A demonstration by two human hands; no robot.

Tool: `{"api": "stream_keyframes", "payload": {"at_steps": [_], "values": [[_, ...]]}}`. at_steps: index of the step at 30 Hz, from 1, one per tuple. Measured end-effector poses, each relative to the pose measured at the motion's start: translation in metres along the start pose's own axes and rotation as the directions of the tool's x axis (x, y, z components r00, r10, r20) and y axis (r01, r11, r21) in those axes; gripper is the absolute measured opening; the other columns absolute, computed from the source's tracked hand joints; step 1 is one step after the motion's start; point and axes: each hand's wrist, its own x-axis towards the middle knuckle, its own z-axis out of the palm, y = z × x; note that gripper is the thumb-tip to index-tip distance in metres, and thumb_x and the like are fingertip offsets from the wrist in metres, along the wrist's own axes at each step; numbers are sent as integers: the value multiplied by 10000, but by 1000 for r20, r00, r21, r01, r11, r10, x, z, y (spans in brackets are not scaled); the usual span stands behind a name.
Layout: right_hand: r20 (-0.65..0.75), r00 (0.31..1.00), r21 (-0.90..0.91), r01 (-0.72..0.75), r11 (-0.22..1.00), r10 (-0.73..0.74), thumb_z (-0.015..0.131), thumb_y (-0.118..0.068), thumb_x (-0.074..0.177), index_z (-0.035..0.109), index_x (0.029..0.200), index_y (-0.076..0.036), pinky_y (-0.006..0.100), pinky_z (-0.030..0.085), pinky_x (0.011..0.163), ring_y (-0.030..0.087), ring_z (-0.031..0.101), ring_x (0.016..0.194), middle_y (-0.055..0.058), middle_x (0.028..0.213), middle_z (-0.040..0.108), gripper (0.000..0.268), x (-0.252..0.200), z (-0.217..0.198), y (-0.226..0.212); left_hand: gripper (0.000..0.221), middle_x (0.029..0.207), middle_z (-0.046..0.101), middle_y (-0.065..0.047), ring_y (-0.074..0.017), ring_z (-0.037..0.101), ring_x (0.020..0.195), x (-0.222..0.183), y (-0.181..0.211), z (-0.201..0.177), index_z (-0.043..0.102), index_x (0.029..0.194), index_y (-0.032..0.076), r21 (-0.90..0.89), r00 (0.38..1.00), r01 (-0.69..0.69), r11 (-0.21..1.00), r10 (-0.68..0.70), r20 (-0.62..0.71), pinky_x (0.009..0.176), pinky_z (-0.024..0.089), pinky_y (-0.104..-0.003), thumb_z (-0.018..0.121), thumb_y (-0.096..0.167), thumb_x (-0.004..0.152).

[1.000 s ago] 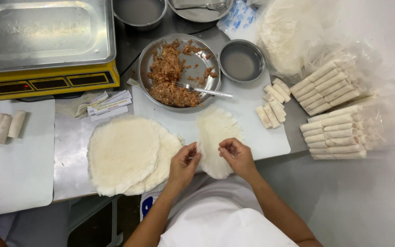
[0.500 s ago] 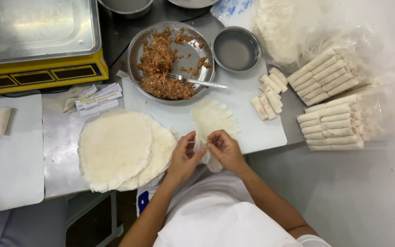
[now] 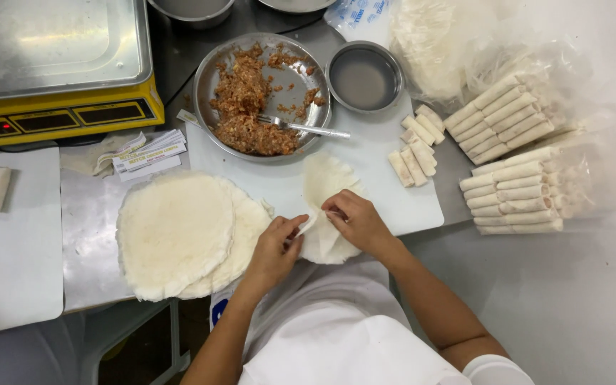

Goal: The person packs finished spring rolls into plastic bags, weighs them on a scale, and then proceeds to make more rolls by adding filling to wrappers and rolling them by hand.

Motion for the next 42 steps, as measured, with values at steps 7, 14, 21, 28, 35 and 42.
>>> {"api": "stream_keyframes", "payload": {"at_steps": [7,14,21,28,35,42], "values": [[-120,987,-39,106,994,-110,662,-45,904,639,1024,-94,337,618,729,251,712,815,68,942,653,131,-6,23,-9,390,1020,616,-148,-343,686,985,14,25,-1,649,1358,54,89,987,-95,992,105,-124,806,601,-433,631,57,968],[-197,942,294,-207,933,272,664,-97,962,645,1124,-71,418,581,833,277,739,906,135,1026,755,164,-11,12,9,368,894,632,-122,-353,699,857,20,22,-6,706,1261,99,236,970,-66,969,117,-211,765,579,-450,603,0,921],[-290,923,103,-235,967,255,545,-168,1054,628,1104,-67,518,527,735,456,680,772,224,918,709,140,8,13,9,249,671,688,-101,-383,708,642,32,-1,20,697,1188,287,507,915,12,862,195,-354,652,573,-492,584,288,966],[-384,859,194,-284,939,339,578,-239,1081,675,1032,-132,378,517,661,155,534,624,103,620,632,152,-8,-20,13,160,717,726,-168,-434,714,695,0,21,-45,718,1035,160,253,862,142,957,6,-506,643,557,-515,576,232,1050],[-426,851,134,-278,951,308,603,-266,1089,689,1020,-136,332,496,634,131,490,586,73,570,591,171,-20,-54,19,249,742,718,-178,-462,696,772,-34,16,-100,731,1030,168,280,835,223,934,-35,-549,690,539,-558,574,349,1098],[-219,868,-130,-479,868,446,407,-504,1067,626,1141,-130,350,374,575,179,497,575,58,664,563,440,-18,-70,76,186,834,742,42,-138,686,680,-55,-96,-189,798,1222,147,828,787,375,417,328,-522,535,481,-329,683,288,1183]]}}
